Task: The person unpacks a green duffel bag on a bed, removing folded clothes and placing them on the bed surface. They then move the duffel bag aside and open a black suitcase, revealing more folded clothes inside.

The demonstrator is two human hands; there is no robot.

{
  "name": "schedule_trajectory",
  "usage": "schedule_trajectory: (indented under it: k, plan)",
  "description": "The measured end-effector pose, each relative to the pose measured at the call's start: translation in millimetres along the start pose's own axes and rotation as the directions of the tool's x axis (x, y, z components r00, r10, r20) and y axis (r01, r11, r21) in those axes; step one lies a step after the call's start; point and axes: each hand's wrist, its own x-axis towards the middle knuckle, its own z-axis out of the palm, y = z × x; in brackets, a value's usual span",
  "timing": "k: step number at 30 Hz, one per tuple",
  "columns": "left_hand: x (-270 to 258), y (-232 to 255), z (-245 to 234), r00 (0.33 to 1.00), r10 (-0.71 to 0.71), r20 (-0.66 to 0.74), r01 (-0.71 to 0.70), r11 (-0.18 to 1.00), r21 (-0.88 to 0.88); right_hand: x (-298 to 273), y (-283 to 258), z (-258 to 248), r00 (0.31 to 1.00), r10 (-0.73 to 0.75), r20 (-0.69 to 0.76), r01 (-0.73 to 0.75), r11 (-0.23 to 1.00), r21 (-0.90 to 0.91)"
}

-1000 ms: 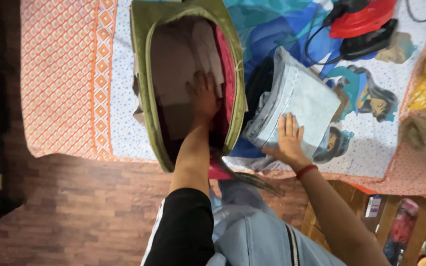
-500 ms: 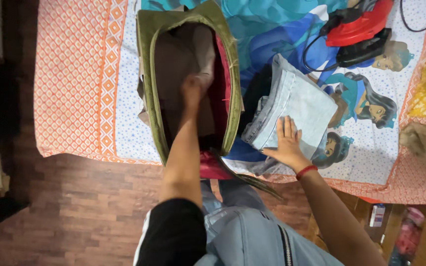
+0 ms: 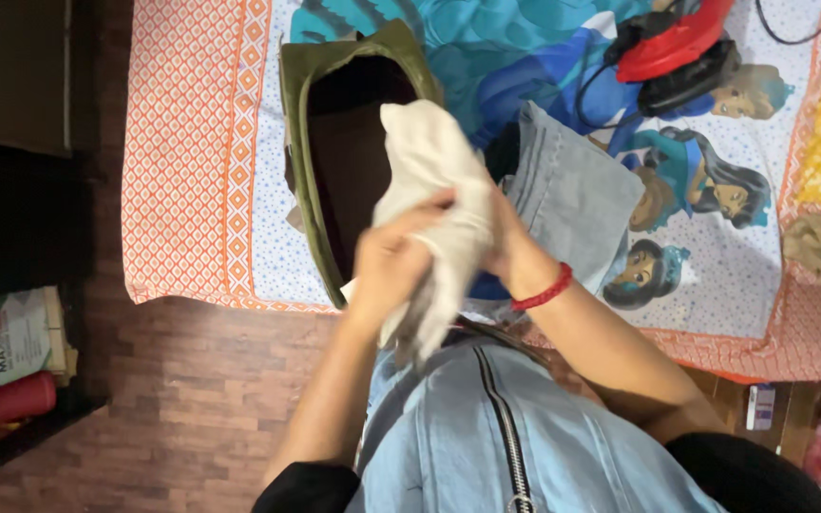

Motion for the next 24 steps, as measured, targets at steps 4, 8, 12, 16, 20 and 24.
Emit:
schedule_trajectory:
  k: [4, 8, 12, 16, 20, 24]
  plan:
    - [-12, 34, 68, 0.915, 0.117, 0.387, -0.263, 0.898, 0.351, -45, -6, -28, 0.983, -0.169, -0.069, 0.173, 0.983, 0.056]
    - [-12, 40, 133, 0.647, 0.195, 0.737, -0.636, 0.67, 0.382, -85, -21, -82, 0.93, -0.325, -0.174, 0.341, 0.937, 0.077]
    - [-8, 5, 181, 0.547, 0.101, 0.831, -0.789, 0.394, 0.472, -104, -32, -157, 0.854, -0.405, -0.326, 0.455, 0.885, 0.093]
    - [-2, -109, 197, 0.662, -0.124, 0.739, -0.66, 0.371, 0.653, -114, -21, -251, 0.778, -0.376, -0.504, 0.48, 0.873, 0.09]
    - [-5, -245, 134, 0.703, -0.492, 0.512, -0.526, 0.125, 0.842, -117, 7, -323, 0.764, -0.284, -0.579, 0.441, 0.885, 0.147]
    - [-28, -297, 106, 0.698, -0.274, 0.662, -0.682, 0.027, 0.731, -120, 33, -379, 0.773, -0.378, -0.51, 0.385, 0.918, -0.097]
